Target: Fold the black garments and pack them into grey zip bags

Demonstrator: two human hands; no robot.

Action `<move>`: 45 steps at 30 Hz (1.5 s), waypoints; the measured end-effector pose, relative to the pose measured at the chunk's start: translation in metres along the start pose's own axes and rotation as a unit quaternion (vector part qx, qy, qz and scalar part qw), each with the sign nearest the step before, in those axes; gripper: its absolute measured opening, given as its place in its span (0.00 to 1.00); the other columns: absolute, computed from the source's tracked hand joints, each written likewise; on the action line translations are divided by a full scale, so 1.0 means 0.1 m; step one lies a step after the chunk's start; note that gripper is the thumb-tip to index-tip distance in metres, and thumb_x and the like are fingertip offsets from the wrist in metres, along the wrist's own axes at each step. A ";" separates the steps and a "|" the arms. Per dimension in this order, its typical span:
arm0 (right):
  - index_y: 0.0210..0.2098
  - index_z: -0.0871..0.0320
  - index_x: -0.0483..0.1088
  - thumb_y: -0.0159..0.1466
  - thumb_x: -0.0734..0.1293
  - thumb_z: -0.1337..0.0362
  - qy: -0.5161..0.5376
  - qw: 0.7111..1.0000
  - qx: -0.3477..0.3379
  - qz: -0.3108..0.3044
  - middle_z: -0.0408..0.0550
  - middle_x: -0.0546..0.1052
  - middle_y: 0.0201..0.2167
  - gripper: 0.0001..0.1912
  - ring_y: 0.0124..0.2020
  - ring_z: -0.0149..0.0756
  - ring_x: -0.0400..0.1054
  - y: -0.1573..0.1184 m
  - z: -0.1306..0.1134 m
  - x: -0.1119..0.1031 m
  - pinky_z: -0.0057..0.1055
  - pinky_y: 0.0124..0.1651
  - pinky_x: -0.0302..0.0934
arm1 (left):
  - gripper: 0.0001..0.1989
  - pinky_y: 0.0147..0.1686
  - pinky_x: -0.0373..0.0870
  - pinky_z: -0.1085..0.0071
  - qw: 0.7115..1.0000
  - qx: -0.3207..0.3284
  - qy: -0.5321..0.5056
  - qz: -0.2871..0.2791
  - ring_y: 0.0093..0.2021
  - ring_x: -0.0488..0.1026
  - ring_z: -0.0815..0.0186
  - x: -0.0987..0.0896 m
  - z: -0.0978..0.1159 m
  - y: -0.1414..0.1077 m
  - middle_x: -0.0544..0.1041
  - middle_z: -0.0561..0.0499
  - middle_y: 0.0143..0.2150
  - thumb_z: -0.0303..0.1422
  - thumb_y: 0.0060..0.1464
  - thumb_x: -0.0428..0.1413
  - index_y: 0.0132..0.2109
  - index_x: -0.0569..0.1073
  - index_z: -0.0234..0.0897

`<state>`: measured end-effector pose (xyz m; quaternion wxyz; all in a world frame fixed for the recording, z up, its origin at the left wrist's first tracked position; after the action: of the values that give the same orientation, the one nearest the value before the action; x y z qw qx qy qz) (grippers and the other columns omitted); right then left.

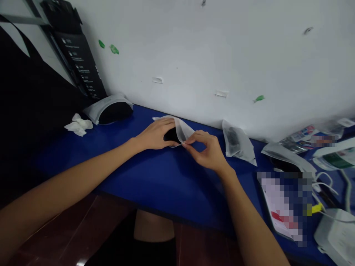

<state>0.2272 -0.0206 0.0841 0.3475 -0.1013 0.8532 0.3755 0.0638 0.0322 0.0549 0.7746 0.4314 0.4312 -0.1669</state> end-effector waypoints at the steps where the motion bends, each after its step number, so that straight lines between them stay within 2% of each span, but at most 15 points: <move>1: 0.32 0.50 0.77 0.67 0.74 0.55 0.011 1.000 0.003 -0.014 0.47 0.81 0.32 0.09 0.34 0.44 0.76 0.00 -0.01 0.02 0.47 0.44 0.72 | 0.27 0.61 0.71 0.49 1.000 -0.011 0.011 -0.019 0.63 0.74 0.46 0.04 -0.02 0.00 0.77 0.35 0.61 0.43 0.58 0.68 0.59 0.76 0.32; 5: 0.37 0.50 0.78 0.70 0.71 0.52 0.018 0.999 0.022 -0.025 0.50 0.81 0.39 0.10 0.43 0.47 0.77 0.02 -0.02 0.04 0.50 0.53 0.72 | 0.13 0.49 0.76 0.56 0.994 -0.038 0.074 -0.069 0.50 0.80 0.49 0.12 -0.04 0.00 0.82 0.37 0.50 0.33 0.60 0.63 0.49 0.79 0.31; 10: 0.66 0.44 0.69 0.72 0.67 0.47 0.019 0.995 0.071 -0.064 0.51 0.69 0.69 0.25 0.71 0.51 0.62 -0.02 0.17 0.18 0.57 0.74 0.55 | 0.13 0.45 0.74 0.60 0.995 -0.005 0.060 -0.075 0.49 0.80 0.50 0.07 0.06 0.04 0.83 0.39 0.49 0.30 0.57 0.64 0.49 0.79 0.33; 13: 0.72 0.39 0.61 0.76 0.60 0.44 0.051 0.982 0.125 -0.130 0.45 0.66 0.72 0.28 0.74 0.48 0.59 -0.09 0.34 0.31 0.57 0.76 0.51 | 0.16 0.44 0.73 0.61 0.997 0.029 0.022 -0.068 0.49 0.80 0.52 0.02 0.15 0.04 0.83 0.42 0.50 0.34 0.57 0.64 0.51 0.78 0.35; 17: 0.70 0.39 0.65 0.77 0.54 0.42 0.060 0.977 0.166 -0.122 0.42 0.70 0.70 0.28 0.72 0.47 0.62 -0.14 0.51 0.30 0.55 0.75 0.55 | 0.17 0.40 0.71 0.63 0.998 0.042 -0.006 -0.037 0.47 0.80 0.55 -0.07 0.21 0.01 0.83 0.45 0.50 0.36 0.58 0.61 0.53 0.76 0.37; 20: 0.66 0.42 0.70 0.76 0.52 0.41 0.039 0.981 0.160 -0.105 0.44 0.76 0.65 0.29 0.69 0.47 0.67 -0.14 0.58 0.25 0.49 0.70 0.64 | 0.12 0.35 0.68 0.65 0.999 0.024 -0.025 0.028 0.39 0.78 0.59 -0.23 0.20 -0.02 0.82 0.48 0.41 0.36 0.56 0.59 0.46 0.75 0.38; 23: 0.63 0.45 0.73 0.76 0.53 0.40 -0.009 0.984 0.142 -0.105 0.47 0.79 0.61 0.29 0.64 0.51 0.71 -0.15 0.60 0.19 0.50 0.65 0.68 | 0.07 0.35 0.68 0.66 0.986 -0.015 -0.063 0.152 0.34 0.75 0.63 -0.48 0.13 -0.06 0.79 0.51 0.35 0.34 0.55 0.58 0.42 0.73 0.39; 26: 0.66 0.48 0.71 0.73 0.59 0.39 -0.087 0.978 0.137 -0.129 0.52 0.79 0.60 0.31 0.62 0.55 0.72 -0.14 0.58 0.14 0.55 0.65 0.66 | 0.04 0.37 0.69 0.66 0.946 -0.094 -0.081 0.299 0.35 0.74 0.63 -0.71 -0.03 -0.13 0.77 0.52 0.36 0.33 0.60 0.55 0.43 0.70 0.40; 29: 0.62 0.53 0.74 0.73 0.60 0.39 -0.108 0.969 0.169 -0.146 0.53 0.83 0.44 0.31 0.45 0.50 0.78 -0.13 0.53 0.13 0.50 0.54 0.71 | 0.04 0.40 0.69 0.66 0.910 -0.176 -0.073 0.368 0.38 0.75 0.63 -0.78 -0.18 -0.18 0.75 0.52 0.38 0.33 0.63 0.55 0.45 0.69 0.41; 31: 0.57 0.55 0.77 0.74 0.59 0.39 -0.109 0.970 0.172 -0.136 0.53 0.82 0.39 0.31 0.39 0.47 0.77 -0.11 0.48 0.15 0.48 0.50 0.72 | 0.06 0.42 0.70 0.66 0.913 -0.222 -0.042 0.340 0.42 0.75 0.61 -0.74 -0.24 -0.17 0.76 0.51 0.41 0.34 0.62 0.57 0.45 0.69 0.41; 32: 0.57 0.55 0.77 0.73 0.59 0.39 -0.119 0.971 0.159 -0.133 0.54 0.82 0.42 0.31 0.43 0.49 0.77 -0.11 0.45 0.19 0.49 0.52 0.72 | 0.08 0.42 0.71 0.65 0.925 -0.239 -0.019 0.294 0.43 0.76 0.60 -0.69 -0.26 -0.15 0.76 0.50 0.43 0.34 0.61 0.59 0.45 0.69 0.41; 34: 0.66 0.52 0.71 0.72 0.60 0.39 -0.150 0.971 0.120 -0.145 0.57 0.77 0.60 0.33 0.60 0.56 0.71 -0.11 0.39 0.31 0.56 0.63 0.65 | 0.12 0.43 0.72 0.63 0.959 -0.246 0.024 0.136 0.45 0.77 0.57 -0.47 -0.26 -0.09 0.76 0.48 0.46 0.37 0.57 0.62 0.46 0.70 0.41; 37: 0.77 0.45 0.54 0.74 0.56 0.38 -0.178 0.953 0.107 -0.220 0.51 0.54 0.78 0.37 0.78 0.56 0.47 -0.21 0.41 0.55 0.60 0.75 0.48 | 0.18 0.42 0.73 0.59 0.971 -0.217 0.064 -0.075 0.46 0.79 0.51 -0.13 -0.24 -0.09 0.77 0.44 0.51 0.42 0.57 0.61 0.51 0.71 0.39; 41: 0.80 0.44 0.41 0.75 0.52 0.37 -0.207 0.933 0.129 -0.266 0.46 0.39 0.81 0.40 0.81 0.54 0.31 -0.30 0.49 0.71 0.63 0.78 0.35 | 0.22 0.45 0.74 0.57 0.966 -0.220 0.077 -0.111 0.50 0.79 0.48 -0.04 -0.26 -0.11 0.75 0.41 0.56 0.45 0.60 0.57 0.57 0.69 0.38; 45: 0.80 0.46 0.42 0.74 0.53 0.36 -0.248 0.928 0.134 -0.245 0.48 0.40 0.81 0.42 0.80 0.59 0.29 -0.25 0.44 0.75 0.72 0.75 0.30 | 0.23 0.47 0.75 0.57 0.964 -0.232 0.068 -0.112 0.52 0.79 0.47 -0.07 -0.28 -0.12 0.75 0.41 0.57 0.45 0.60 0.57 0.58 0.68 0.39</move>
<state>0.2054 0.0001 -0.0016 0.6395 -0.1635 0.7309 0.1734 0.0379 0.0477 0.0472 0.7987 0.1995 0.5552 -0.1182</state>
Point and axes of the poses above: each hand's wrist, its own y-axis towards the middle knuckle, its own x-axis out of the palm, z = x × y, the point moved 7 cm from there along y, towards the middle knuckle
